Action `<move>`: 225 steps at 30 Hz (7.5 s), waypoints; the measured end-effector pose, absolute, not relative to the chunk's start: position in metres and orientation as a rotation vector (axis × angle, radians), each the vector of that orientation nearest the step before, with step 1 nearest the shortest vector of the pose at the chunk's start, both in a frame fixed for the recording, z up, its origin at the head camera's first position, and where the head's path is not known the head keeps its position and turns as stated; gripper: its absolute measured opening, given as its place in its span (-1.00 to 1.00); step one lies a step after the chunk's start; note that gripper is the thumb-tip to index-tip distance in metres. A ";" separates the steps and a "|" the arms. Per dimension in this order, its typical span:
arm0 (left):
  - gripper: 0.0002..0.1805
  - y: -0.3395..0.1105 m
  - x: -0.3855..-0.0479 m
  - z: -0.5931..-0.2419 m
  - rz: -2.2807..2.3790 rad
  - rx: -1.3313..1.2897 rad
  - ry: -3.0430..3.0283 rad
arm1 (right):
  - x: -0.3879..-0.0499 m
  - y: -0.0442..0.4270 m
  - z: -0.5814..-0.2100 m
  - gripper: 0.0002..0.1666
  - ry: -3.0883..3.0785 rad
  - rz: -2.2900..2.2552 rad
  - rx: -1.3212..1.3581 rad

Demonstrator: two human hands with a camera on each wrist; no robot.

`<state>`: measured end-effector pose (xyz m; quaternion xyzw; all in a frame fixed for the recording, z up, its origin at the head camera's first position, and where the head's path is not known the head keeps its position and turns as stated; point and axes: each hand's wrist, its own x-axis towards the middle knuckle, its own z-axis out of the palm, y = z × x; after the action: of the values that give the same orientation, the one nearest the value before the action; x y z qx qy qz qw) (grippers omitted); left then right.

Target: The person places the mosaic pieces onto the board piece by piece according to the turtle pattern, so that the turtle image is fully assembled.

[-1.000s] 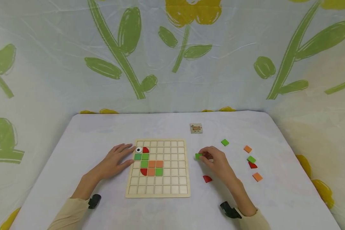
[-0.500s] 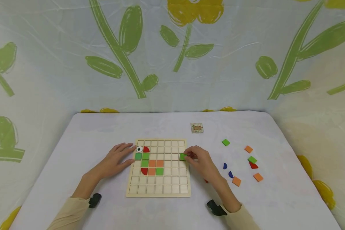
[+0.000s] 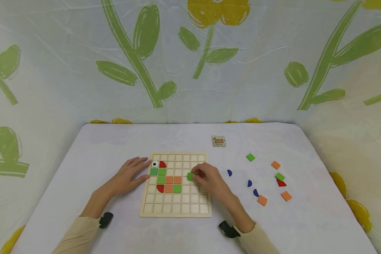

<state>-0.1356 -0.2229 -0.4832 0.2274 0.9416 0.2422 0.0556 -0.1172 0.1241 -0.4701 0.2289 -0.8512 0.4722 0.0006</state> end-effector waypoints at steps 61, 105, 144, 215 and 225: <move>-0.34 -0.224 -0.136 -0.485 0.712 0.716 2.875 | -0.099 0.200 -0.472 -0.86 -2.735 1.195 0.467; -0.36 -0.225 -0.135 -0.485 0.738 0.740 2.868 | -0.044 0.299 -0.475 -0.77 -2.780 1.006 0.217; -0.34 -0.225 -0.135 -0.486 0.747 0.720 2.862 | -0.055 0.283 -0.465 -0.81 -2.836 1.091 0.319; -0.33 -0.221 -0.136 -0.484 0.739 0.705 2.863 | -0.095 0.115 -0.476 -0.88 -2.752 1.523 0.754; -0.33 -0.223 -0.137 -0.485 0.738 0.690 2.860 | -0.094 0.111 -0.475 -0.94 -2.819 1.413 0.779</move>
<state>-0.1366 -0.2230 -0.4853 0.2273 0.9415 0.2429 0.0543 -0.0941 0.1111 -0.4749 0.2395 -0.8667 0.4343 -0.0533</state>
